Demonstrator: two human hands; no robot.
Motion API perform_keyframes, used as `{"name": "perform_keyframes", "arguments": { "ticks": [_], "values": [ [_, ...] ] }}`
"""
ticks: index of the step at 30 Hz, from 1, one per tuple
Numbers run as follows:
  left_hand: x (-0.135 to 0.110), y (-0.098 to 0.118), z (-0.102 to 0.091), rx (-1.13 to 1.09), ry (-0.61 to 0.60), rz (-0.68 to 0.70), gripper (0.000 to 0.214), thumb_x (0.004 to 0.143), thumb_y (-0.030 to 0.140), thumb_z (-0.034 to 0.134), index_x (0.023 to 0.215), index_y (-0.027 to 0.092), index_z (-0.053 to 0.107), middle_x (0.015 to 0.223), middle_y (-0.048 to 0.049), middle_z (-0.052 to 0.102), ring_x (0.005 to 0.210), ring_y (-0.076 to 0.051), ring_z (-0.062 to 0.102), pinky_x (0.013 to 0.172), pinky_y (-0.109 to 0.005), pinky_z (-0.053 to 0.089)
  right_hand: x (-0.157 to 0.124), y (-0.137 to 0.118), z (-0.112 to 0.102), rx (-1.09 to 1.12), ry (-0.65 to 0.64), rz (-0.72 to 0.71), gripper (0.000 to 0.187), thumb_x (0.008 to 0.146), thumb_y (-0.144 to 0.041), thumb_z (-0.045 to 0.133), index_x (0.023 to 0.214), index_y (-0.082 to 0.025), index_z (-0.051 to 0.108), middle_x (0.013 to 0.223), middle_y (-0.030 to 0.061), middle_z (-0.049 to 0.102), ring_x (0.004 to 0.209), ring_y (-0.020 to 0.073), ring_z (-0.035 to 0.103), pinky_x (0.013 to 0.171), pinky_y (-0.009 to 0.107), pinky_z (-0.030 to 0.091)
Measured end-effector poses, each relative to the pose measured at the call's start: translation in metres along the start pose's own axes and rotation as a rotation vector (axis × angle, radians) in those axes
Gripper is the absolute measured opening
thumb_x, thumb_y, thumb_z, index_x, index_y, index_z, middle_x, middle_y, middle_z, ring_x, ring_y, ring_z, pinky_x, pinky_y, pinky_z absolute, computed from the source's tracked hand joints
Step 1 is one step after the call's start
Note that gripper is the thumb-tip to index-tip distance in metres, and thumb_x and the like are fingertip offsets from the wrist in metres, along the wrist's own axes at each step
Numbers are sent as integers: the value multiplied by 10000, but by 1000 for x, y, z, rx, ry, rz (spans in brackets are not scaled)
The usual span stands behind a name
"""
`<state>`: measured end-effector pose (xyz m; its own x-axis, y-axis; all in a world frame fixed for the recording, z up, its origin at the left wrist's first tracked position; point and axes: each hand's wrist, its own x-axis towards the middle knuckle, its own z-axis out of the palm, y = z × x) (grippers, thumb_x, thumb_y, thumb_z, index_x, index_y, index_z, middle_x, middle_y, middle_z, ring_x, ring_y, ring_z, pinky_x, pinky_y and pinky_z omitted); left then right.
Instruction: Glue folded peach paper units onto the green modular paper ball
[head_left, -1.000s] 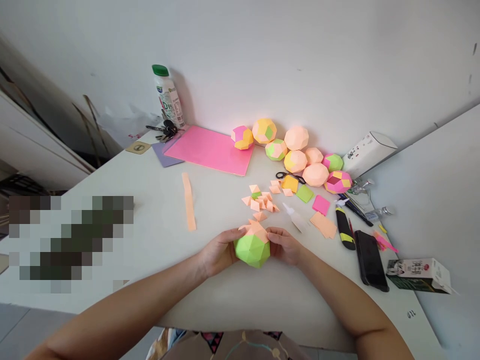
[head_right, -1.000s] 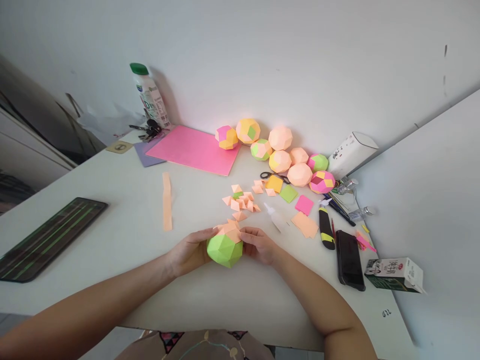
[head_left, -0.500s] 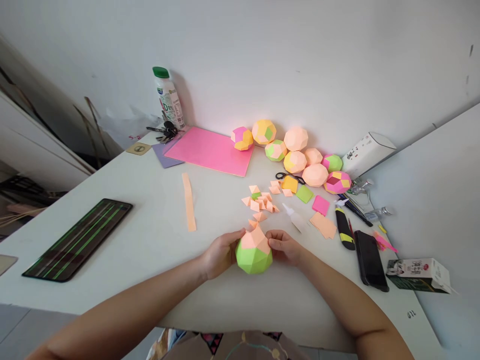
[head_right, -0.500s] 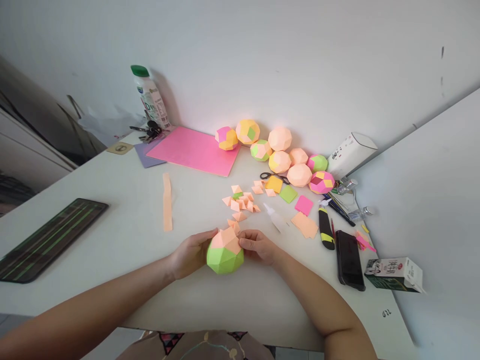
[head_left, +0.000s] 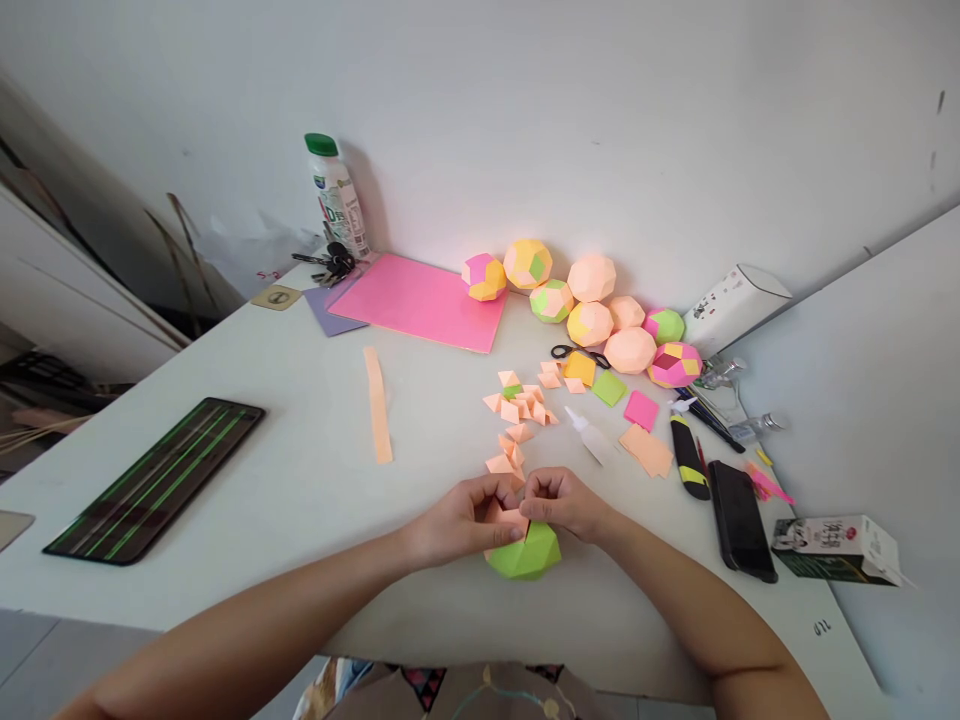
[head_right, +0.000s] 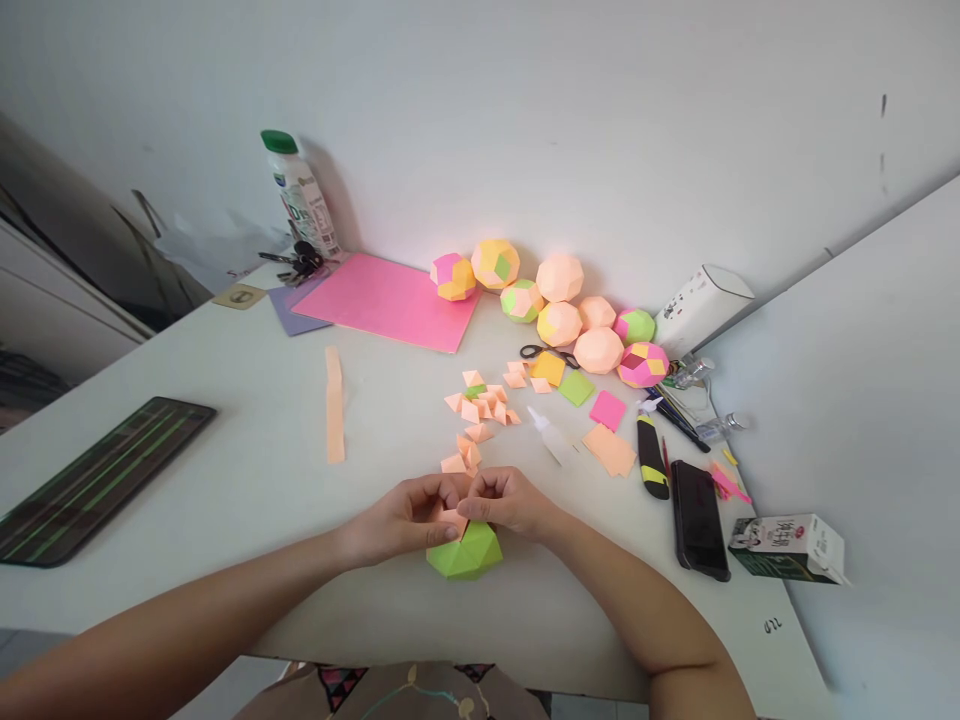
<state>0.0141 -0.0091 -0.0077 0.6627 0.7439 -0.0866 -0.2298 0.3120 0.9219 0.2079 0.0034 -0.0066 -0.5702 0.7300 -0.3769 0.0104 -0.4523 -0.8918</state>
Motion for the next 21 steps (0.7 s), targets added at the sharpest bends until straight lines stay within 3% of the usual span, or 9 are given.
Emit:
{"name": "perform_keyframes", "arguments": {
  "ticks": [4,10,15,21],
  "values": [
    [0,0,-1,-20,-5,-123,362,657,397,744,636,156,475,647,24,463,581,-92,410,534,-233,308,-1,-1,0,-29,0,-21,338,689,-405,736,637,-149,521,542,-57,480,480,55,384,466,205,265],
    [-1,9,-2,-76,20,-169,328,658,412,740,627,137,565,630,12,501,594,-107,435,562,-247,316,0,-3,-2,19,-30,-42,297,736,-396,697,682,-155,532,562,-57,476,505,60,398,476,200,290],
    [-2,11,-3,-66,35,-110,257,713,372,706,622,145,627,696,-5,507,670,-132,456,618,-267,348,0,-7,-1,37,-61,-52,267,699,-344,737,712,-153,552,644,-35,538,566,75,473,526,208,343],
    [-3,14,-3,48,78,37,237,769,368,652,659,160,619,823,-33,493,784,-158,462,709,-277,379,0,-8,0,33,-10,-81,229,717,-328,723,723,-155,574,661,-31,552,585,79,489,550,215,368]
  ]
}}
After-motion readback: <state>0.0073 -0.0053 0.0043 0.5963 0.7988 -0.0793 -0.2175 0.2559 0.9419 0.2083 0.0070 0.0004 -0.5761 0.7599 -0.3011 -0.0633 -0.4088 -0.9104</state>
